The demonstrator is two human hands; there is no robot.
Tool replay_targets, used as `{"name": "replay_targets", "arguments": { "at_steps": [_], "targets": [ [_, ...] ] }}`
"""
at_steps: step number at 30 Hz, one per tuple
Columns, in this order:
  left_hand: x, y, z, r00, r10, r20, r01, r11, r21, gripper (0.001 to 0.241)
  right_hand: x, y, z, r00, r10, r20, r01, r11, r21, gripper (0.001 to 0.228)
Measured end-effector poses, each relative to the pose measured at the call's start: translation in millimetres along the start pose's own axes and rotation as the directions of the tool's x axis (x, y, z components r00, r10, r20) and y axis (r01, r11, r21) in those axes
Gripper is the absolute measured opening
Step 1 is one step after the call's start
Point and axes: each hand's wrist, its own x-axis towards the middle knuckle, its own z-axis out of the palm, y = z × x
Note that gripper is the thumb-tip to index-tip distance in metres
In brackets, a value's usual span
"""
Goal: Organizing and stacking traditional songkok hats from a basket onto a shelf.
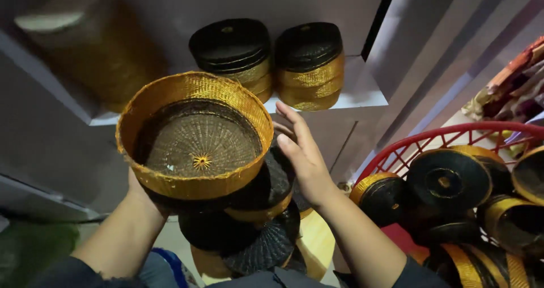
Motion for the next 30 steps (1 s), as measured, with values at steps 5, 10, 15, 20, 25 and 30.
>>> {"name": "replay_targets", "arguments": {
  "at_steps": [5,10,15,20,25,30],
  "targets": [
    [-4.5,-3.9,2.8,0.995,-0.036,-0.096,0.036,0.999,0.001,0.062,5.7,-31.4,11.0,0.979,0.204,0.026,-0.206,0.958,0.201,0.069],
    [3.1,-12.0,-2.4,0.992,-0.118,0.053,0.110,0.985,0.129,0.055,7.5,-35.7,5.9,0.961,0.263,0.085,-0.267,0.802,0.535,0.075],
    [7.8,-16.8,-3.9,0.990,-0.141,-0.023,0.142,0.945,0.294,0.049,1.9,-23.7,-8.5,0.938,0.336,0.083,-0.332,0.806,0.490,0.078],
    [-2.1,-17.9,13.0,0.981,-0.194,0.016,0.174,0.913,0.369,0.057,-8.7,-15.2,-12.7,0.842,0.538,0.049,-0.478,0.700,0.531,0.067],
    [-7.2,-16.5,32.2,0.974,-0.223,-0.026,0.210,0.866,0.453,0.071,-14.0,-3.6,-10.5,0.847,0.531,-0.020,-0.413,0.682,0.604,0.056],
    [-8.0,-12.6,28.7,0.972,-0.233,0.025,0.177,0.802,0.571,0.087,-17.7,11.6,-19.0,0.852,0.499,-0.162,-0.278,0.692,0.667,0.052]
  ]
}}
